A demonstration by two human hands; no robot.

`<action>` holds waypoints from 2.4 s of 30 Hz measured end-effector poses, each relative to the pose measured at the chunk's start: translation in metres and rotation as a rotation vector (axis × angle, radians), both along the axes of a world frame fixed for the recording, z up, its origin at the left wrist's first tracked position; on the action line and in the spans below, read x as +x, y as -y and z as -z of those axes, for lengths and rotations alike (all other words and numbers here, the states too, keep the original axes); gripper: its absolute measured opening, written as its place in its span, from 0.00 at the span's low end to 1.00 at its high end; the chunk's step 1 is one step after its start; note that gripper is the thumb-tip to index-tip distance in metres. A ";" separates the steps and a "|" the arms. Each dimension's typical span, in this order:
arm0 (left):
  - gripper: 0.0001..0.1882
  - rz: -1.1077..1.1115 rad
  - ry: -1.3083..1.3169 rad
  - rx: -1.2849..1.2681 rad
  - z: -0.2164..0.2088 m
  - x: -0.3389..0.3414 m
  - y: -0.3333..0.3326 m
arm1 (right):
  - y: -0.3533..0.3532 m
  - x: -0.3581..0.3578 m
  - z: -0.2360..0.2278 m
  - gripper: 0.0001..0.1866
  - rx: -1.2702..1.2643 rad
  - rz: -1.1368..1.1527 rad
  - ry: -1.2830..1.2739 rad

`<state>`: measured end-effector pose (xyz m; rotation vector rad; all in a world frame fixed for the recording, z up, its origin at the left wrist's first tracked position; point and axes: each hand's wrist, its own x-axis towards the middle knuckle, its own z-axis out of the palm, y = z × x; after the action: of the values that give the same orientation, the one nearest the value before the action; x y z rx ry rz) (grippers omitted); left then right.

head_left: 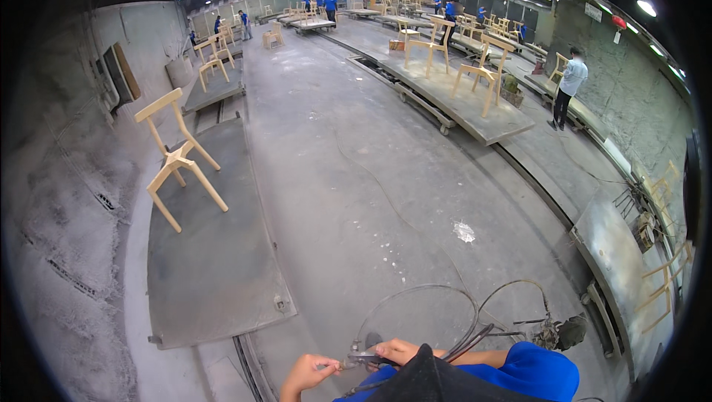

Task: The person uses a handheld spray gun to apply finish to multiple wooden chairs in a factory. They rotate each chair to coat all sides, then move to the next unit on the production line.

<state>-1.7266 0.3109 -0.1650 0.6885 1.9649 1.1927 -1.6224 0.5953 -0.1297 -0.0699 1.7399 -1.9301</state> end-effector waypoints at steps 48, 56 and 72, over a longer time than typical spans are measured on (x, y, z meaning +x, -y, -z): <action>0.11 -0.546 0.318 0.437 0.066 -0.938 -0.229 | -0.216 -0.979 0.054 0.34 0.307 0.405 -0.007; 0.13 -0.960 0.053 0.348 0.025 -1.086 -0.271 | -0.274 -1.183 0.058 0.34 0.272 0.373 0.097; 0.42 -1.841 -0.971 -0.275 -0.040 -1.406 0.004 | -0.259 -1.521 0.044 0.19 0.504 0.084 -0.084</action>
<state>-3.1323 0.3064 -0.1254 -1.3778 3.5561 1.4217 -3.1430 0.8540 -0.1738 0.1079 2.2650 -1.5051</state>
